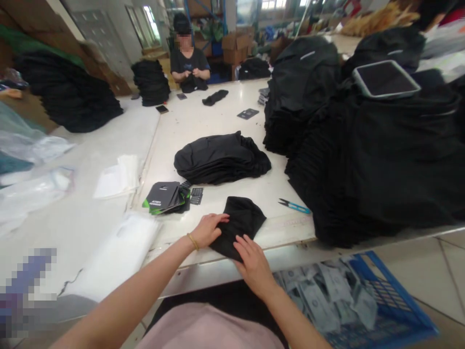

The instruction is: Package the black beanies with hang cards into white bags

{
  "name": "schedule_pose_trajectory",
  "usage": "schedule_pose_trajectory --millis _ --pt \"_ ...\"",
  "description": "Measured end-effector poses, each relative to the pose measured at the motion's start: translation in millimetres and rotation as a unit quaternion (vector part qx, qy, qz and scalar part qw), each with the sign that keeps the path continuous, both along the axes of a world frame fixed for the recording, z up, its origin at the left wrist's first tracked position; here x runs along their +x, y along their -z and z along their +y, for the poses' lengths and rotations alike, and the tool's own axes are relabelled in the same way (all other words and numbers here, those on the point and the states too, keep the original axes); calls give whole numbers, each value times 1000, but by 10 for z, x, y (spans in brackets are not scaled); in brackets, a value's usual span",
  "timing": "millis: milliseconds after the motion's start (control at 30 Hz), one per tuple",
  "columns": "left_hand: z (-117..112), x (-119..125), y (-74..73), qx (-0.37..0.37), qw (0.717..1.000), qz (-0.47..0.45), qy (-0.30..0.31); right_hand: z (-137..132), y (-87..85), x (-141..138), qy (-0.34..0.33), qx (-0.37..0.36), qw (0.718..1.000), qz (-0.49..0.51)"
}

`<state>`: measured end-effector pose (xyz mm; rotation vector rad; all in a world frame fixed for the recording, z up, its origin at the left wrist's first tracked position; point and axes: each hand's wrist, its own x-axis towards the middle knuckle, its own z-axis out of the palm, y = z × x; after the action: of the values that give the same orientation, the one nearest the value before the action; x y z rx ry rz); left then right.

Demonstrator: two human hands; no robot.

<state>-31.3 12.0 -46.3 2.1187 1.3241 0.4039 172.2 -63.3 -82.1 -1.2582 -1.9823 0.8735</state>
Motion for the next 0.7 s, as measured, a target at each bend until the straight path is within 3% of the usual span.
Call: schedule_pose_trajectory --millis 67,100,200,233,267,367,433,500,567,633,700 --pt "88 -94 16 -75 996 -40 -30 124 -47 -36 79 -121 986 85" --pt "109 -128 34 -101 993 -57 -34 179 -82 -57 128 -203 960 147" --pt "109 -106 113 -105 992 -22 -68 280 -201 -130 233 -414 817 327" --pt "102 -58 140 -86 992 16 -93 293 -234 -155 248 -448 778 364" --pt "94 0 165 -64 989 55 -121 299 -262 -177 256 -462 757 385" --pt "54 161 211 -35 974 80 -210 296 -305 -221 259 -435 771 386" --pt "-27 213 224 -39 958 -15 -285 286 -308 -248 268 -424 774 387" --pt "-177 238 231 -65 901 -174 -392 251 -297 -313 295 -444 733 423" --pt "-371 273 232 -130 812 -338 -458 167 -281 -423 315 -481 668 472" --pt "-551 322 210 -181 742 -460 -454 44 -268 -530 308 -512 622 505" --pt "-663 348 153 -185 700 -532 -438 -62 -264 -554 271 -543 609 511"
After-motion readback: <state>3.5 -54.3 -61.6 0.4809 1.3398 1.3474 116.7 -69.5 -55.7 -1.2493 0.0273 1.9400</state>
